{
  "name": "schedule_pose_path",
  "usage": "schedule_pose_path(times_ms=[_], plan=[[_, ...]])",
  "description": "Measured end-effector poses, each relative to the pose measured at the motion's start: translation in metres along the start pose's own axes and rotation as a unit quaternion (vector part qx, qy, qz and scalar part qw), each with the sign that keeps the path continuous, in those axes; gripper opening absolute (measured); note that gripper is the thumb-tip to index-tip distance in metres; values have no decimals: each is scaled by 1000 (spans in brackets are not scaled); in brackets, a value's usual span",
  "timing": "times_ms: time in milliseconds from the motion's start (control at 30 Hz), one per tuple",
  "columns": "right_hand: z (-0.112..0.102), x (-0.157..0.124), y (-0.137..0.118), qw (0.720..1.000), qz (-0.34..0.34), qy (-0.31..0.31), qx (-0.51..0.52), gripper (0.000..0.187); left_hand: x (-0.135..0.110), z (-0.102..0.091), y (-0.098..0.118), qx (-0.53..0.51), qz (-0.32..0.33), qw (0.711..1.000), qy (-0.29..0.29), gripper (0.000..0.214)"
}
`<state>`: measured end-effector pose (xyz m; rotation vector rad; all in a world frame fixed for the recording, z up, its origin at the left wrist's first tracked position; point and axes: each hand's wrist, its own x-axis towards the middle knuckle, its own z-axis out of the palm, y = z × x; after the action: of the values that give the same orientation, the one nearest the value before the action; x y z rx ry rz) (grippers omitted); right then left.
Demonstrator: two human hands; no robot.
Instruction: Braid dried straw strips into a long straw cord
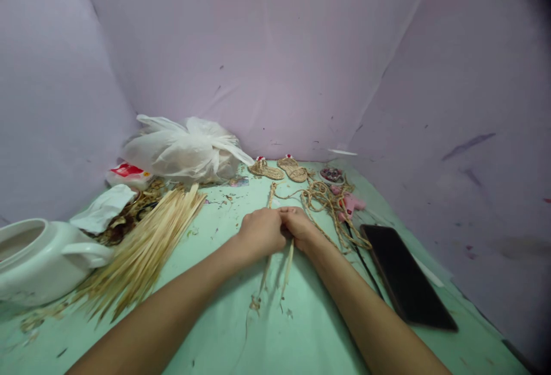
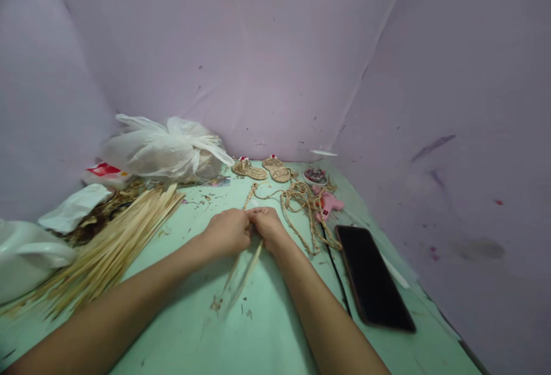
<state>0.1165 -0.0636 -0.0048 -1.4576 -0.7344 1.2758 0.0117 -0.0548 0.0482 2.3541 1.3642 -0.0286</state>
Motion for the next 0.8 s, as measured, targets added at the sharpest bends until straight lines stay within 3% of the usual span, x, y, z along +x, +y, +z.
schedule_pose_path(times_ms=[100,167,267,333,400,500,567,633,733,800], plan=[[-2,-2,-3,999,-3,-33,-13,2,13,-18,-16,-123,-43,991,27,21],[-3,-3,-5,998,-4,-51,-24,5,22,-23,-26,-256,-91,962,28,18],[-3,-5,-6,998,-6,-56,-42,7,32,-14,-33,-418,-118,896,-92,11],[-4,-4,-5,997,-13,-57,-59,9,35,-5,-34,-466,-113,862,-163,11],[-6,-2,-4,993,-27,-70,-90,10,36,2,-32,-467,-109,861,-170,13],[-8,0,-3,976,-66,-76,-195,9,36,7,-30,-385,-115,907,-126,15],[-9,0,-2,940,-117,-40,-318,7,38,10,-29,-307,-128,938,-96,16],[-8,-4,-3,874,-175,10,-453,10,41,15,-31,-257,-126,956,-65,15],[-2,-17,-9,777,-211,67,-589,16,43,22,-33,-273,-99,956,-31,12],[4,-27,-15,745,-191,88,-633,17,41,23,-31,-313,-98,944,-22,13]])
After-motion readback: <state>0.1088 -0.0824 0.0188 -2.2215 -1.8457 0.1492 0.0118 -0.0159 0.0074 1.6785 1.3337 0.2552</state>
